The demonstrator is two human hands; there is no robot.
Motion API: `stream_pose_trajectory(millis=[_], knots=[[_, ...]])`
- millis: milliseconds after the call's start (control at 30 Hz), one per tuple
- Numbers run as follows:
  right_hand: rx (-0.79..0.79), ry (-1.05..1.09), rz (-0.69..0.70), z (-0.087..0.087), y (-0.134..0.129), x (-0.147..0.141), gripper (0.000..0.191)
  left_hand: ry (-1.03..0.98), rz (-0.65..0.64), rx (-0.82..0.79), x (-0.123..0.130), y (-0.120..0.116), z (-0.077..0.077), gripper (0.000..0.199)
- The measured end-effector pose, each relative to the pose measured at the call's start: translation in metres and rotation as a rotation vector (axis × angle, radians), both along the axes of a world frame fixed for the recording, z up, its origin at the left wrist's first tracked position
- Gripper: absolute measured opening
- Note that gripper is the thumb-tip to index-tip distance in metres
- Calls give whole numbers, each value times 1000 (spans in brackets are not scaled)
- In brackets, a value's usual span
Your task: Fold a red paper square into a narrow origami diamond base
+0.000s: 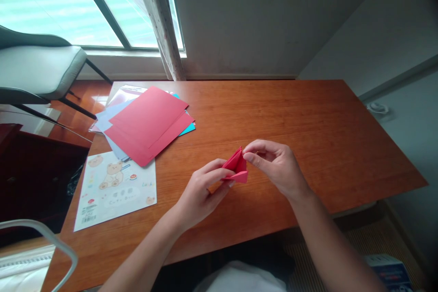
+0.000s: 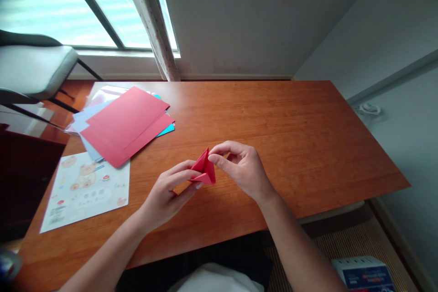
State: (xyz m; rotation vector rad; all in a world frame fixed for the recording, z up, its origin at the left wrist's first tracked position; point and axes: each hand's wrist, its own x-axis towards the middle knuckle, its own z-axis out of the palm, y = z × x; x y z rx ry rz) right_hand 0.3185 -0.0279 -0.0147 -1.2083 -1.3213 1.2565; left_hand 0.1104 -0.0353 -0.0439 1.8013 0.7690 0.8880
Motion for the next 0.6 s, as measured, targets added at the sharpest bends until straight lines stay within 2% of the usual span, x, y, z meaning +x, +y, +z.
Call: stream_pose_trajectory(millis=[267, 400, 500, 600], knots=[[65, -43, 76, 5, 2, 4, 8, 37, 10, 58, 1, 0, -3, 16], [129, -199, -29, 12, -1, 2, 7, 122, 155, 285, 2, -2, -13, 19], [166, -267, -14, 16, -5, -2, 6, 199, 227, 469, 2, -3, -18, 19], [185, -286, -1, 17, -8, -4, 8, 225, 244, 547, 2, -4, -18, 18]])
